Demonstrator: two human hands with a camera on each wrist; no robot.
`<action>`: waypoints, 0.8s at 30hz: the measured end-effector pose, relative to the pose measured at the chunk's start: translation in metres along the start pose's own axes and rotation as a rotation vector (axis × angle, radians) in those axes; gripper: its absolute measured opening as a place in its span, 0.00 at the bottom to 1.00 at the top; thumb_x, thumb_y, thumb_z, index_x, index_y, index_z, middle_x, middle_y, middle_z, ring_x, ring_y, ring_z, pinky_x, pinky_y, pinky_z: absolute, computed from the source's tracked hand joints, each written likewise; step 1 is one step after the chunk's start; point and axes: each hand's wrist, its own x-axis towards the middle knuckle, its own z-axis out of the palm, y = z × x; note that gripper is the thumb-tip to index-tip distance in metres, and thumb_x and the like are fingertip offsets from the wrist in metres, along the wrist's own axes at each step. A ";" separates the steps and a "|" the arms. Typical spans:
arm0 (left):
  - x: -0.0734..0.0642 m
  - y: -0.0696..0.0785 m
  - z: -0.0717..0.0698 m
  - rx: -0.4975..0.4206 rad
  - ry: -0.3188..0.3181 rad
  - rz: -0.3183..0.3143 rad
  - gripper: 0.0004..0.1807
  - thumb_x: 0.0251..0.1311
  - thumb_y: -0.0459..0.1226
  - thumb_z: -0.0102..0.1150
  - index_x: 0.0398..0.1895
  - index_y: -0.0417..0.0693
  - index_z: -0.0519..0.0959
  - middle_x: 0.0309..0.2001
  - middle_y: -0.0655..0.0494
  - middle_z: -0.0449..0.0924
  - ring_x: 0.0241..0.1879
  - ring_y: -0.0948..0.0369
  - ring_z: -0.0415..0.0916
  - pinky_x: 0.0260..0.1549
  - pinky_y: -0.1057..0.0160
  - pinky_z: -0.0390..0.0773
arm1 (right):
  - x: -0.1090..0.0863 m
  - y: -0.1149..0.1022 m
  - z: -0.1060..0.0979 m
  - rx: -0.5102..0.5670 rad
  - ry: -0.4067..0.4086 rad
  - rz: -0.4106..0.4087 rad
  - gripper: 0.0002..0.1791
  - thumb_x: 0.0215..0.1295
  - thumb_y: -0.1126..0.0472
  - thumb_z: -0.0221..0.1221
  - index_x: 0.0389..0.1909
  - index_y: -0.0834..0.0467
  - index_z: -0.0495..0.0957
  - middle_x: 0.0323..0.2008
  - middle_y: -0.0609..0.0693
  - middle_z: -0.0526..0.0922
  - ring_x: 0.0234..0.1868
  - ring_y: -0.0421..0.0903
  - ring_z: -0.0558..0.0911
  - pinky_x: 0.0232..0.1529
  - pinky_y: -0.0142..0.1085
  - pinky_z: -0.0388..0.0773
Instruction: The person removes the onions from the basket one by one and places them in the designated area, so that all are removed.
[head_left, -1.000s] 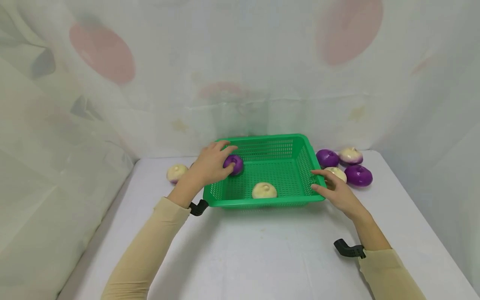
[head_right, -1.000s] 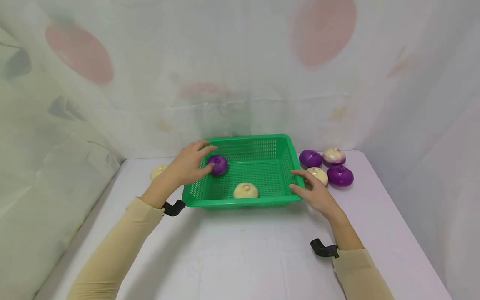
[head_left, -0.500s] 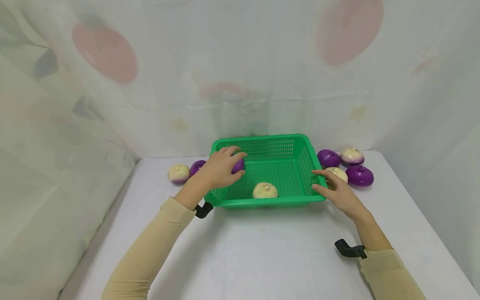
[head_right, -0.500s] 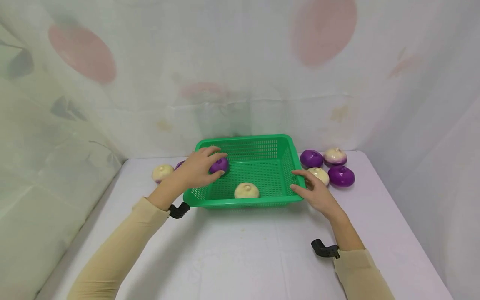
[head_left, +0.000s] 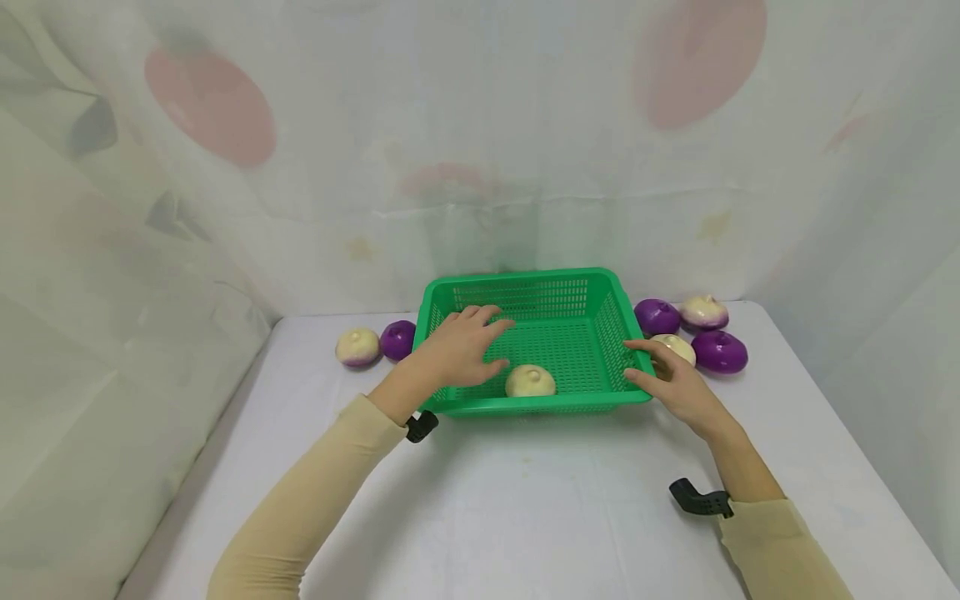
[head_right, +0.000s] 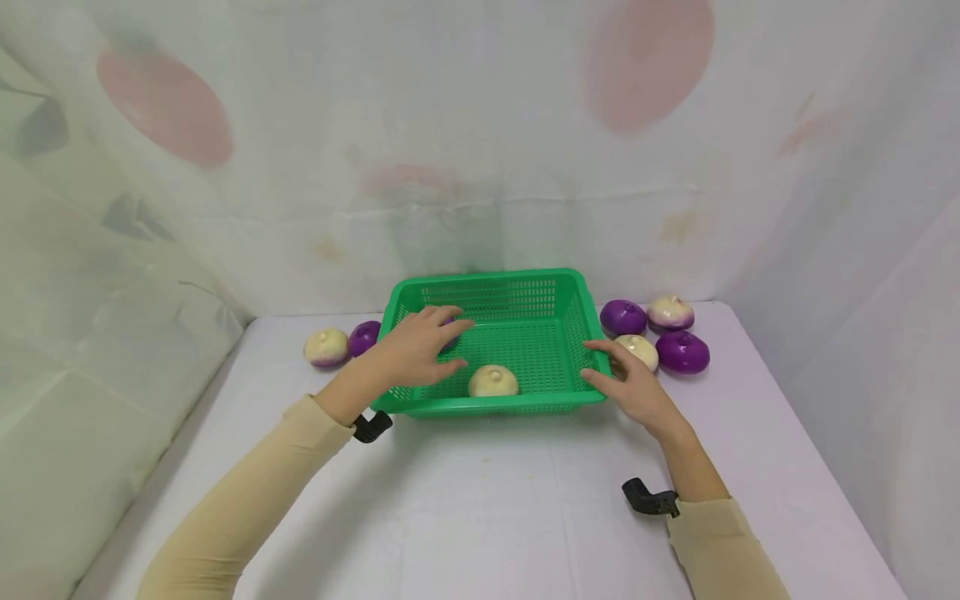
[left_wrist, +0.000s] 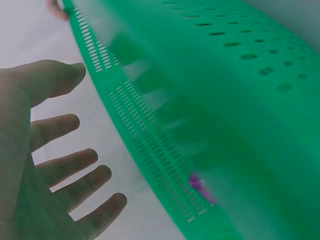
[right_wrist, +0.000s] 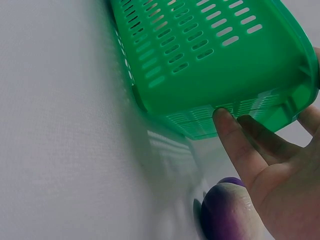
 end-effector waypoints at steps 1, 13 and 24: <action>0.001 0.001 0.001 0.009 -0.008 0.005 0.34 0.69 0.54 0.59 0.75 0.54 0.67 0.73 0.47 0.63 0.71 0.46 0.62 0.65 0.43 0.67 | 0.000 0.000 0.000 0.000 0.000 -0.001 0.30 0.74 0.57 0.60 0.73 0.59 0.65 0.75 0.60 0.59 0.78 0.65 0.50 0.72 0.64 0.49; 0.012 0.007 0.011 0.027 -0.083 0.030 0.36 0.67 0.57 0.61 0.75 0.58 0.67 0.75 0.48 0.60 0.73 0.48 0.58 0.66 0.43 0.65 | 0.000 -0.001 0.000 0.000 0.003 -0.002 0.30 0.74 0.57 0.61 0.73 0.59 0.66 0.74 0.59 0.60 0.78 0.65 0.49 0.72 0.64 0.48; 0.024 0.015 0.015 0.024 -0.146 0.048 0.38 0.66 0.58 0.61 0.76 0.59 0.66 0.76 0.48 0.59 0.73 0.47 0.57 0.67 0.41 0.63 | -0.001 -0.001 0.000 0.009 0.000 0.002 0.30 0.75 0.57 0.60 0.73 0.59 0.65 0.75 0.59 0.59 0.78 0.63 0.48 0.73 0.64 0.46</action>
